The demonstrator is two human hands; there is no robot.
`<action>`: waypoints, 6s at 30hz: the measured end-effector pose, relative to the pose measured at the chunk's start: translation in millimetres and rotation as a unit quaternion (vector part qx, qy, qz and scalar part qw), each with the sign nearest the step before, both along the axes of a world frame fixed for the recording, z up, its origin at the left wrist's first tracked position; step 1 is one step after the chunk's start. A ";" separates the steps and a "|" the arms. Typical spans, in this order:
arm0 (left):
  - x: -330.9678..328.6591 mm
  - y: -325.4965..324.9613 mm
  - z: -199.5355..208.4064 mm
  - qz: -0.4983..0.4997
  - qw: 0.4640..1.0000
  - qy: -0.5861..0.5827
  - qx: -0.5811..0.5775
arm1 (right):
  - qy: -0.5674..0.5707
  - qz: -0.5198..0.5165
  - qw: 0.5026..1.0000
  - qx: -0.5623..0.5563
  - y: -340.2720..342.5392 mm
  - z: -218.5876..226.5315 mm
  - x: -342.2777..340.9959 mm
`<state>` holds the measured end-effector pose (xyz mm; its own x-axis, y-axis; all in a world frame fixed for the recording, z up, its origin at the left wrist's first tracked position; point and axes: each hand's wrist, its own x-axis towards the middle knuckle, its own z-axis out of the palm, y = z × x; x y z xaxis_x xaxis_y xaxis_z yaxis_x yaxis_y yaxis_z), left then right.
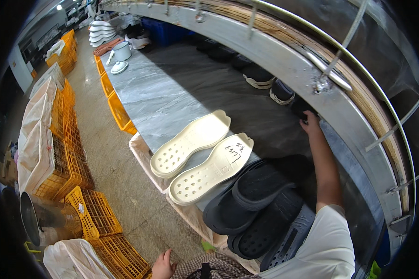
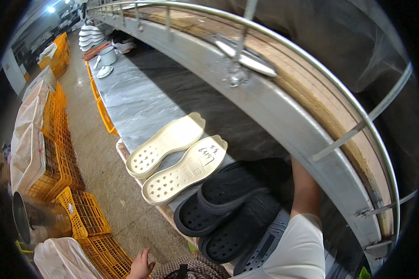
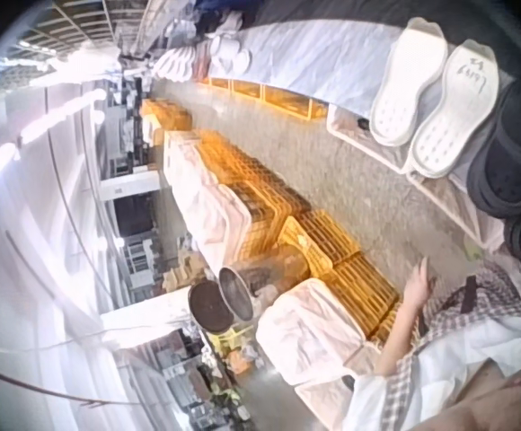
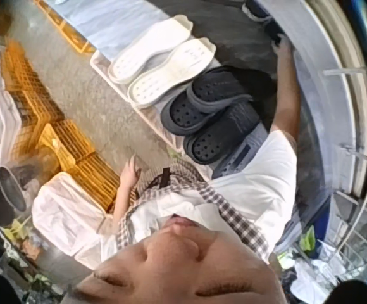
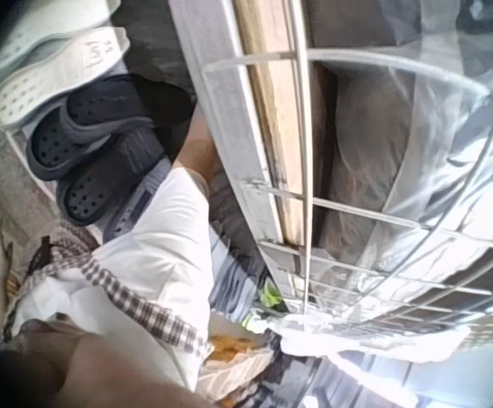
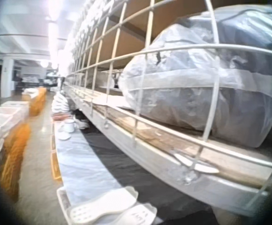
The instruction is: The person picks up pairs of slippers and sandals from a table, briefly inspects them, and places them into yellow plastic crates lined with white bags. The person handles several pairs of footwear one at a time and moves between the table and the crates.
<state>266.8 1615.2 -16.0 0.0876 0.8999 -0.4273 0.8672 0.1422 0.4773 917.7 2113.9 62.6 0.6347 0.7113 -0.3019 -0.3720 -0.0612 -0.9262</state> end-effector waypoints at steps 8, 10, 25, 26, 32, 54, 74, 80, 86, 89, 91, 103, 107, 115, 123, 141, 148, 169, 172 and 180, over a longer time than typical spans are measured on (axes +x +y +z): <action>-26.5 -2.6 17.6 -0.018 0.998 -0.003 -0.055 | 0.169 0.016 0.971 0.168 -116.3 86.0 -19.3; -35.2 -1.0 24.1 0.021 0.999 -0.020 -0.034 | 0.202 0.104 0.968 0.111 -166.0 120.6 -64.3; -50.1 -29.0 160.9 0.281 0.568 -0.749 0.192 | -0.367 0.630 0.668 0.151 -484.0 140.5 -497.4; -59.2 -35.1 158.7 0.319 0.488 -0.791 0.187 | -0.434 0.615 0.630 0.191 -501.2 129.1 -516.0; -115.4 -94.0 126.4 0.334 0.462 -0.780 0.259 | -0.510 0.653 0.487 0.276 -586.5 100.0 -569.9; -131.9 -170.2 104.2 0.316 0.424 -0.838 0.136 | -0.243 0.705 0.592 0.305 -615.7 110.5 -602.8; -140.6 -177.4 78.1 0.237 0.736 -0.576 0.266 | -0.147 0.772 0.597 0.161 -594.5 100.8 -599.6; -144.6 -176.8 82.1 0.197 0.761 -0.550 0.281 | -0.182 0.760 0.595 0.186 -595.8 98.3 -593.1; -143.5 -173.6 104.2 0.172 0.802 -0.505 0.267 | -0.213 0.747 0.598 0.200 -593.7 80.6 -585.1; -143.3 -165.5 120.3 0.150 0.834 -0.452 0.279 | -0.288 0.697 0.595 0.277 -589.3 66.0 -582.0; -136.1 -164.7 130.1 0.196 0.859 -0.300 0.367 | -0.357 0.703 0.522 0.327 -577.3 59.4 -583.7; -100.7 -178.5 121.7 0.317 0.395 -0.862 0.010 | 0.107 0.734 0.664 0.097 -568.3 72.9 -562.3; -102.9 -177.9 107.9 0.325 0.401 -0.856 0.010 | 0.176 0.732 0.655 0.068 -581.8 86.0 -559.0; -98.8 -172.5 103.8 0.310 0.403 -0.861 -0.018 | 0.031 0.751 0.656 0.066 -584.4 105.4 -552.3; -77.9 -172.4 118.1 0.329 0.453 -0.828 -0.041 | -0.057 0.742 0.654 0.137 -588.7 78.0 -538.4; -64.5 -152.7 80.4 0.435 0.428 -0.781 0.133 | -0.176 -0.018 0.983 0.047 -315.8 92.1 -244.4; -58.8 -137.8 74.8 0.470 0.452 -0.748 0.127 | -0.041 0.016 0.998 -0.049 -208.8 32.2 -120.6; -35.5 -99.6 76.4 0.507 0.417 -0.754 -0.015 | -0.249 0.368 0.866 -0.229 -211.1 79.8 -170.2; -37.4 -95.3 83.3 0.562 0.439 -0.701 -0.015 | -0.153 0.345 0.905 -0.196 -201.3 79.2 -150.8; -43.8 -95.7 93.2 0.475 0.579 -0.650 0.129 | -0.069 0.310 0.947 0.045 -255.4 170.0 -219.6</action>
